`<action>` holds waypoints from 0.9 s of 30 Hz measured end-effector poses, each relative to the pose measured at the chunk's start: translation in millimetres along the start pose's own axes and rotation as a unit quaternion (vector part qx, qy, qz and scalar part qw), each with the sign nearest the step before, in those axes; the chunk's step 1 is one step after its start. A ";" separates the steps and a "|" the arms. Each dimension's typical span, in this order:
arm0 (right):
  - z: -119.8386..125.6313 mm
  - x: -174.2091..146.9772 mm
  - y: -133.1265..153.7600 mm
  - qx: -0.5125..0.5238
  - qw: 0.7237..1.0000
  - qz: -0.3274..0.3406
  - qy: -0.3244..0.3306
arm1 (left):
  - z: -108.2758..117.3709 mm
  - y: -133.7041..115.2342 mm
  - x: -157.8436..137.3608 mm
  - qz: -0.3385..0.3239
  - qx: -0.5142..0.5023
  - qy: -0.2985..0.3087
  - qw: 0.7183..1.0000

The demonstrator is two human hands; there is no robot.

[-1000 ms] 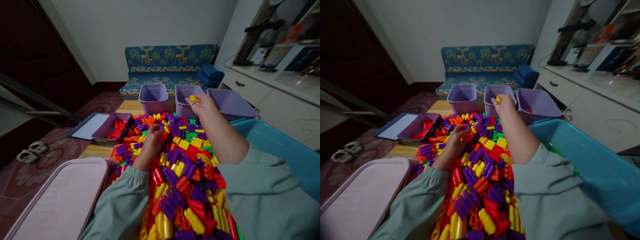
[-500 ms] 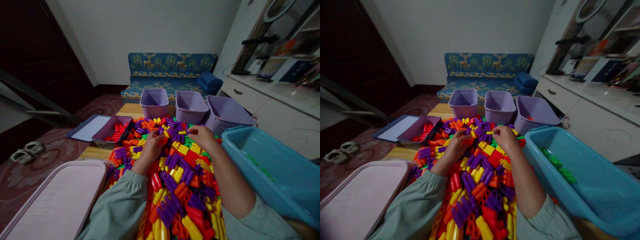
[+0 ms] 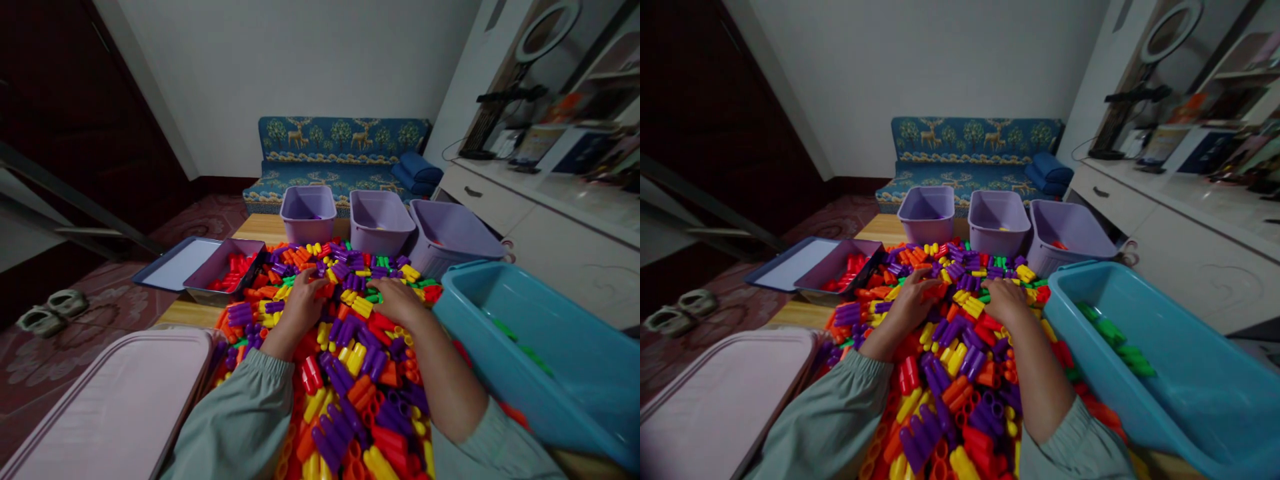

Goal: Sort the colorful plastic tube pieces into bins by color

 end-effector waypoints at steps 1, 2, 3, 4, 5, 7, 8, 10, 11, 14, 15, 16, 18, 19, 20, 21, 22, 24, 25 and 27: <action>0.0 -0.5 0.1 0.002 1.000 -0.004 -0.002 | 0.2 -0.2 0.0 0.000 0.001 -0.001 1.000; -0.2 -1.0 -0.1 0.007 1.000 -0.009 -0.004 | 0.4 -0.4 0.0 -0.002 0.001 -0.001 1.000; -0.6 -1.3 -0.2 0.013 1.000 -0.013 -0.006 | 0.6 -0.5 0.1 -0.004 0.001 -0.002 1.000; -1.0 -1.4 0.1 0.022 1.000 -0.014 -0.009 | 0.7 -0.5 0.1 -0.007 0.001 -0.003 1.000; -1.3 -1.4 1.0 0.031 0.999 -0.011 -0.013 | 0.5 -0.2 0.2 -0.009 0.002 -0.003 1.000; -1.6 -1.2 3.5 0.047 0.999 0.000 -0.022 | -1.2 1.0 0.4 -0.009 0.004 0.002 1.000; -2.3 -1.0 4.3 0.054 0.998 0.004 -0.023 | -2.3 1.6 0.5 -0.009 0.006 0.006 1.000; -4.6 -0.6 5.0 0.062 0.998 0.006 -0.021 | -4.0 1.6 0.4 -0.007 0.007 0.010 1.000; -5.7 -0.5 4.9 0.064 0.998 0.005 -0.019 | -3.3 0.5 0.3 -0.006 0.006 0.007 1.000; -6.6 -0.5 4.1 0.065 0.998 -0.003 -0.023 | 10.6 -5.7 -0.7 0.002 0.015 -0.031 0.999; -7.0 -0.6 4.0 0.065 0.998 -0.005 -0.022 | 19.8 -6.9 -1.3 0.016 0.030 -0.054 0.998; -8.0 -0.9 4.5 0.068 0.998 -0.004 -0.018 | 30.6 -6.9 -2.3 0.037 0.053 -0.079 0.995; -10.8 -1.5 6.6 0.073 0.997 0.003 -0.004 | 52.7 -3.6 -5.1 0.095 0.117 -0.116 0.982; -12.0 -2.0 7.2 0.071 0.997 0.003 0.002 | 61.7 -0.6 -6.4 0.124 0.150 -0.122 0.973; -12.5 -2.3 6.8 0.066 0.998 0.000 0.003 | 68.2 3.5 -7.5 0.152 0.179 -0.119 0.965; -12.3 -2.6 5.9 0.062 0.998 -0.006 0.000 | 71.9 8.4 -8.2 0.175 0.204 -0.106 0.957; -11.8 -2.8 4.9 0.059 0.998 -0.012 -0.005 | 73.0 13.8 -8.5 0.193 0.223 -0.088 0.952; -11.6 -2.5 3.8 0.070 0.997 -0.020 -0.015 | 69.6 23.6 -8.8 0.212 0.250 -0.047 0.944; -11.9 -2.2 3.5 0.083 0.996 -0.022 -0.019 | 66.7 27.0 -8.7 0.214 0.257 -0.032 0.942; -13.6 -1.3 3.6 0.111 0.993 -0.023 -0.021 | 61.0 29.8 -8.4 0.208 0.265 -0.015 0.941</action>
Point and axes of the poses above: each hand's wrist, its own x-axis towards the middle knuckle, its own z-axis out of the back of the hand, y = z × x, the point moved 10 cm from there along x, towards the middle knuckle, and after that the axes turned 13 degrees about -x, right-handed, at the moved point
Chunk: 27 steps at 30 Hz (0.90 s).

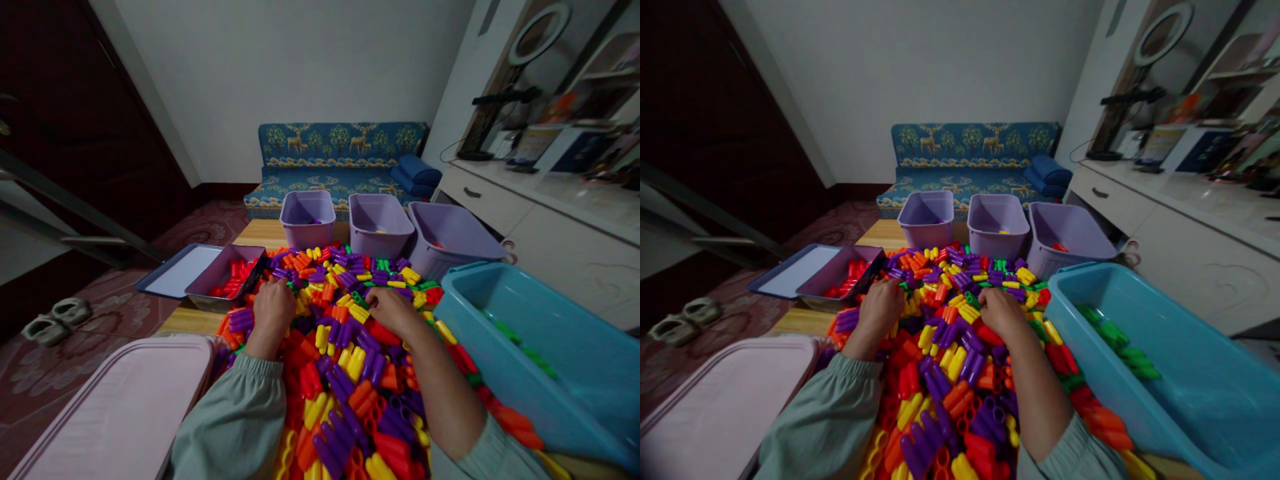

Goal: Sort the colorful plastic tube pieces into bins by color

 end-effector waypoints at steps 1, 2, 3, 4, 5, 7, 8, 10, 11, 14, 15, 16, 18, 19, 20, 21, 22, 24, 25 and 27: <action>-0.6 0.2 0.3 0.011 1.000 0.001 0.000 | -2.1 -1.3 -0.3 -0.005 0.002 0.003 1.000; -1.0 0.3 1.2 0.019 1.000 0.004 0.001 | -3.9 -2.7 -0.8 -0.009 0.002 0.006 1.000; -0.8 0.0 2.3 0.022 1.000 0.009 0.001 | -5.5 -3.6 -1.4 -0.011 0.003 0.010 1.000; 0.1 -0.6 3.6 0.023 1.000 0.013 0.000 | -7.2 -3.9 -2.0 -0.010 0.003 0.016 1.000; 1.4 -1.4 5.3 0.024 1.000 0.018 -0.002 | -8.9 -3.6 -2.4 -0.006 0.001 0.023 1.000; 3.4 -3.7 10.5 0.031 0.999 0.035 -0.002 | -12.0 -1.2 -2.5 0.005 -0.018 0.037 0.999; 4.0 -5.0 13.5 0.036 0.998 0.044 0.000 | -13.4 0.1 -2.1 0.009 -0.033 0.042 0.999; 5.1 -7.2 18.9 0.047 0.997 0.057 0.000 | -15.5 2.6 -0.7 0.015 -0.066 0.046 0.997; 5.5 -7.9 20.9 0.052 0.997 0.059 -0.001 | -16.5 3.3 0.1 0.016 -0.080 0.048 0.995; 5.9 -8.4 25.9 0.064 0.996 0.068 -0.009 | -18.6 2.3 1.6 0.016 -0.104 0.054 0.993; 5.3 -8.1 27.0 0.066 0.995 0.071 -0.011 | -19.7 1.4 1.3 0.017 -0.102 0.058 0.993; 4.0 -7.6 27.8 0.068 0.995 0.075 -0.011 | -20.8 0.4 0.7 0.019 -0.093 0.063 0.993; -0.3 -6.4 28.7 0.069 0.994 0.084 -0.004 | -21.4 -1.9 -1.1 0.022 -0.063 0.065 0.996; -2.8 -5.9 28.9 0.070 0.994 0.089 0.002 | -20.7 -3.4 -2.1 0.022 -0.049 0.060 0.997; -4.9 -5.6 29.4 0.072 0.993 0.095 0.007 | -19.8 -5.1 -3.0 0.018 -0.040 0.054 0.998; -6.0 -5.6 30.1 0.072 0.992 0.102 0.009 | -19.1 -6.7 -3.8 0.015 -0.036 0.049 0.998; -6.1 -5.7 30.7 0.071 0.992 0.107 0.007 | -19.2 -8.2 -4.4 0.010 -0.036 0.048 0.998; -3.5 -6.0 31.6 0.066 0.992 0.112 -0.005 | -21.9 -10.2 -4.9 0.003 -0.043 0.060 0.997; -1.9 -6.3 32.2 0.064 0.992 0.112 -0.010 | -23.4 -11.0 -4.8 -0.001 -0.049 0.067 0.997; 1.0 -6.6 34.0 0.073 0.991 0.113 -0.016 | -25.4 -12.2 -3.8 -0.011 -0.062 0.073 0.995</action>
Point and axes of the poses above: each hand's wrist, its own x-axis towards the middle knuckle, its own z-axis out of the back of the hand, y = z × x, the point moved 10 cm from there along x, towards the middle knuckle, and after that the axes turned 13 degrees about -x, right-handed, at the moved point
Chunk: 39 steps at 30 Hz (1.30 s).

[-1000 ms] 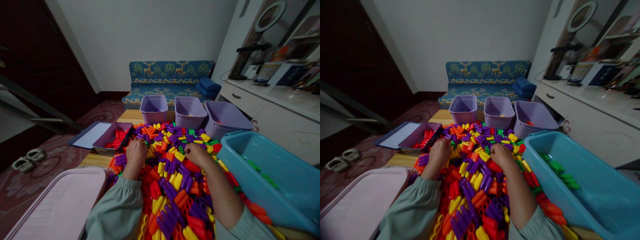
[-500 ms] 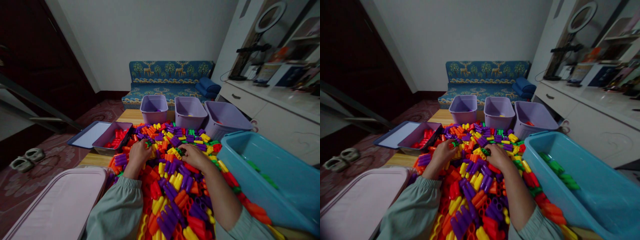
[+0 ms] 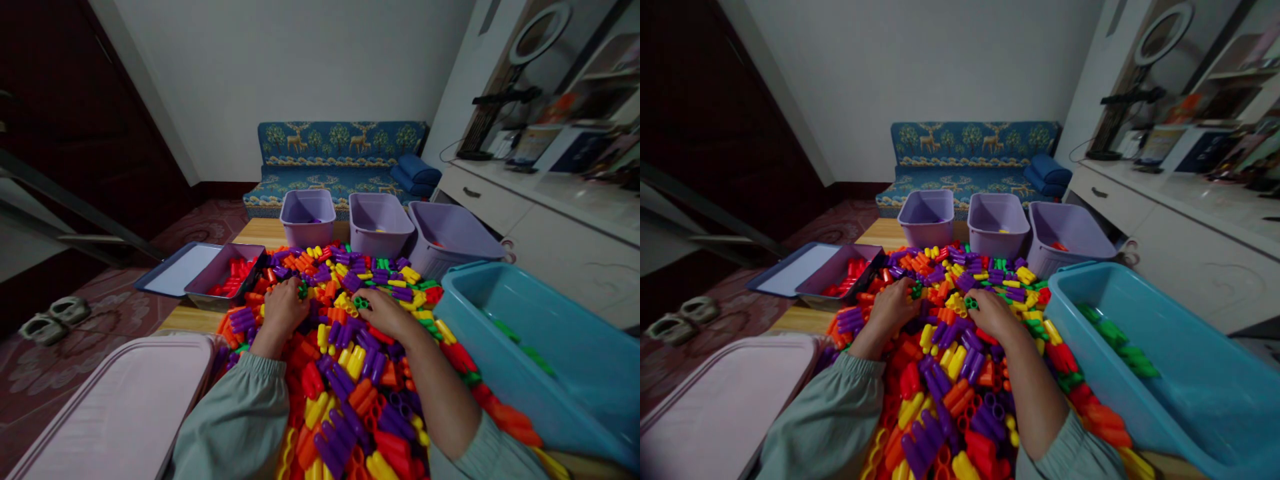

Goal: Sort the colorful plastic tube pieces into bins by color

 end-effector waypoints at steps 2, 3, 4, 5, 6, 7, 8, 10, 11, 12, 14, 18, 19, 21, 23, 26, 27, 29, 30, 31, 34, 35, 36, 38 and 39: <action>1.7 0.7 3.1 0.022 1.000 0.006 -0.005 | -2.4 -0.4 1.8 -0.012 -0.029 0.003 1.000; 2.2 1.2 4.7 0.033 0.999 0.011 -0.008 | -4.8 -0.2 2.7 -0.016 -0.052 0.008 0.999; 2.6 1.8 5.9 0.042 0.999 0.015 -0.010 | -7.9 0.2 3.5 -0.019 -0.079 0.014 0.997; 2.7 2.4 6.8 0.048 0.999 0.017 -0.012 | -11.6 0.0 4.1 -0.024 -0.106 0.022 0.994; 2.7 2.9 7.5 0.054 0.998 0.019 -0.015 | -15.4 -1.1 4.5 -0.031 -0.130 0.030 0.991; 2.8 3.5 8.1 0.061 0.998 0.022 -0.018 | -18.7 -3.6 4.5 -0.044 -0.148 0.037 0.987; 3.1 3.9 9.0 0.072 0.997 0.025 -0.022 | -20.9 -7.4 4.1 -0.062 -0.161 0.041 0.984; 3.5 4.4 11.8 0.097 0.994 0.038 -0.027 | -23.4 -18.5 1.9 -0.110 -0.184 0.049 0.976; 3.6 4.6 13.0 0.110 0.993 0.042 -0.029 | -23.6 -24.8 0.2 -0.135 -0.201 0.053 0.969; 3.9 4.8 13.4 0.122 0.991 0.043 -0.033 | -22.8 -30.6 -1.6 -0.156 -0.223 0.055 0.961; 6.1 5.1 10.8 0.143 0.988 0.026 -0.048 | -19.8 -40.0 -4.8 -0.182 -0.281 0.060 0.940; 15.5 4.3 8.6 0.195 0.977 0.002 -0.087 | -13.8 -50.2 -8.4 -0.192 -0.416 0.069 0.886; 18.3 4.0 12.1 0.214 0.973 0.014 -0.091 | -13.4 -52.5 -9.3 -0.195 -0.441 0.074 0.873; 25.5 3.0 19.1 0.254 0.961 0.042 -0.100 | -12.6 -56.4 -10.6 -0.203 -0.470 0.080 0.855; 33.2 1.9 22.1 0.281 0.951 0.058 -0.118 | -10.2 -59.4 -11.3 -0.217 -0.474 0.073 0.850; 42.3 0.7 17.9 0.291 0.942 0.051 -0.157 | -2.5 -64.0 -13.0 -0.253 -0.462 0.048 0.849; 44.1 0.4 14.9 0.289 0.941 0.041 -0.170 | 0.3 -65.3 -13.7 -0.265 -0.454 0.039 0.850; 44.7 0.1 7.2 0.280 0.941 0.014 -0.188 | 4.7 -66.0 -14.0 -0.277 -0.435 0.020 0.856; 43.1 0.3 2.8 0.275 0.942 -0.004 -0.190 | 6.1 -65.1 -13.5 -0.276 -0.423 0.009 0.863; 40.2 0.8 -2.0 0.271 0.944 -0.023 -0.186 | 6.7 -63.7 -12.7 -0.272 -0.408 0.001 0.872; 28.7 2.4 -18.1 0.251 0.951 -0.081 -0.162 | 5.9 -59.8 -10.5 -0.257 -0.360 -0.015 0.897; 26.3 2.4 -23.1 0.242 0.953 -0.096 -0.158 | 5.2 -59.7 -10.5 -0.258 -0.343 -0.016 0.903; 25.0 2.4 -27.1 0.233 0.954 -0.106 -0.157 | 4.5 -60.3 -10.9 -0.260 -0.326 -0.016 0.909; 25.5 2.0 -31.2 0.222 0.955 -0.110 -0.161 | 2.1 -63.1 -12.7 -0.270 -0.289 -0.010 0.919; 26.7 1.6 -31.7 0.219 0.956 -0.109 -0.163 | 0.0 -64.9 -13.9 -0.275 -0.267 -0.004 0.924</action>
Point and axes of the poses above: each hand's wrist, its own x-axis towards the middle knuckle, its own z-axis out of the back of the hand, y = z × x, the point moved 10 cm from there along x, towards the middle knuckle, and after that the axes turned 13 degrees about -x, right-handed, at the moved point
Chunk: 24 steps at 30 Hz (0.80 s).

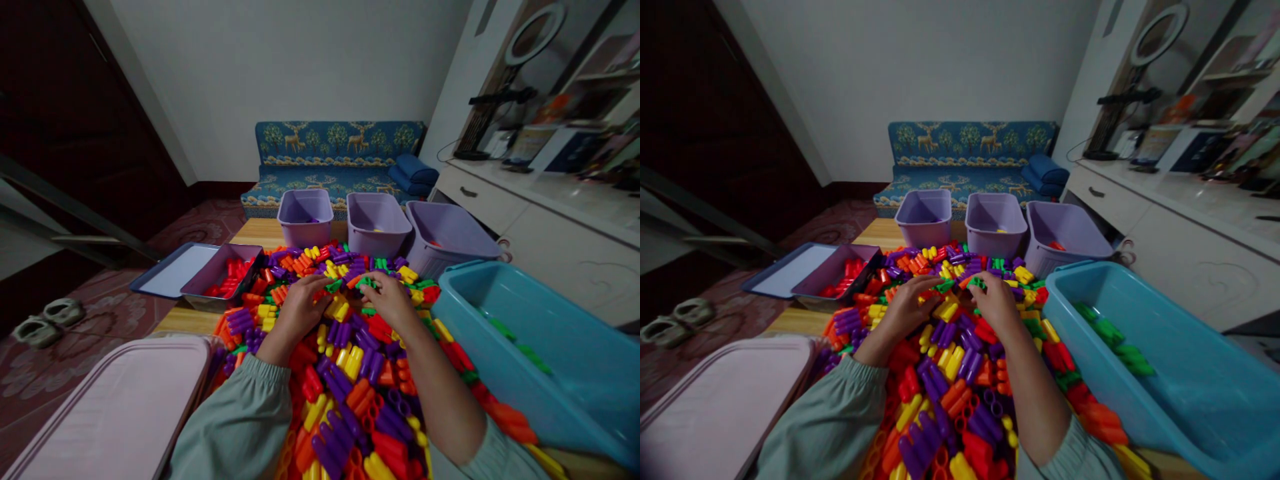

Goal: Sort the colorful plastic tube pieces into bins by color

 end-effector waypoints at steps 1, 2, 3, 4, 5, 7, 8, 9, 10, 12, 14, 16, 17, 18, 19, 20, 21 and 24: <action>1.0 -0.1 0.8 -0.003 1.000 0.003 -0.001 | -3.5 -0.4 -0.7 0.001 0.020 0.015 1.000; 1.8 -0.4 2.4 -0.010 1.000 0.006 -0.001 | -7.4 -0.1 -1.6 0.004 0.040 0.033 0.999; 2.8 -0.8 4.2 -0.019 1.000 0.009 -0.002 | -11.5 0.6 -2.7 0.008 0.058 0.051 0.997; 3.7 -1.2 6.2 -0.031 0.999 0.012 -0.004 | -15.6 1.8 -4.1 0.013 0.075 0.068 0.995; 4.8 -1.5 8.2 -0.044 0.999 0.016 -0.008 | -19.0 3.3 -5.3 0.018 0.088 0.083 0.992; 7.5 -1.7 11.5 -0.060 0.998 0.024 -0.018 | -23.7 6.1 -7.1 0.023 0.103 0.101 0.989; 9.1 -1.8 12.2 -0.064 0.997 0.026 -0.022 | -24.3 7.2 -7.3 0.023 0.104 0.101 0.989; 10.7 -1.7 12.2 -0.067 0.997 0.025 -0.024 | -23.9 8.3 -6.9 0.022 0.100 0.096 0.990; 12.5 -1.7 11.3 -0.072 0.997 0.021 -0.025 | -22.5 9.2 -6.2 0.021 0.089 0.087 0.992; 17.5 -1.8 6.9 -0.099 0.995 0.006 -0.022 | -17.1 10.8 -4.1 0.018 0.053 0.059 0.997; 25.8 -1.6 0.2 -0.138 0.990 -0.013 -0.025 | -6.9 13.5 -2.1 0.022 0.008 0.015 1.000; 38.0 -0.8 -6.7 -0.157 0.986 -0.028 -0.047 | 8.6 19.3 -1.9 0.045 -0.053 -0.054 0.996; 44.9 -0.3 -9.6 -0.149 0.986 -0.034 -0.067 | 16.5 24.3 -3.0 0.068 -0.093 -0.092 0.989; 51.0 0.0 -11.7 -0.128 0.987 -0.038 -0.089 | 22.5 30.1 -4.8 0.096 -0.142 -0.125 0.977; 55.2 0.0 -12.7 -0.092 0.989 -0.041 -0.106 | 25.5 35.9 -6.9 0.126 -0.197 -0.149 0.961; 56.6 -0.3 -11.9 -0.049 0.991 -0.041 -0.117 | 24.9 40.8 -8.9 0.157 -0.256 -0.162 0.940; 54.9 -0.9 -8.6 -0.003 0.992 -0.037 -0.118 | 21.1 43.7 -10.2 0.185 -0.315 -0.162 0.917; 34.8 -5.0 19.9 0.097 0.993 0.008 -0.067 | 2.5 40.1 -10.6 0.232 -0.465 -0.131 0.844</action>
Point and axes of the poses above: each hand's wrist, its own x-axis towards the middle knuckle, its own z-axis out of the back of the hand, y = z × x, the point moved 10 cm from there along x, towards the middle knuckle, and after that the axes turned 13 degrees about -x, right-handed, at the moved point
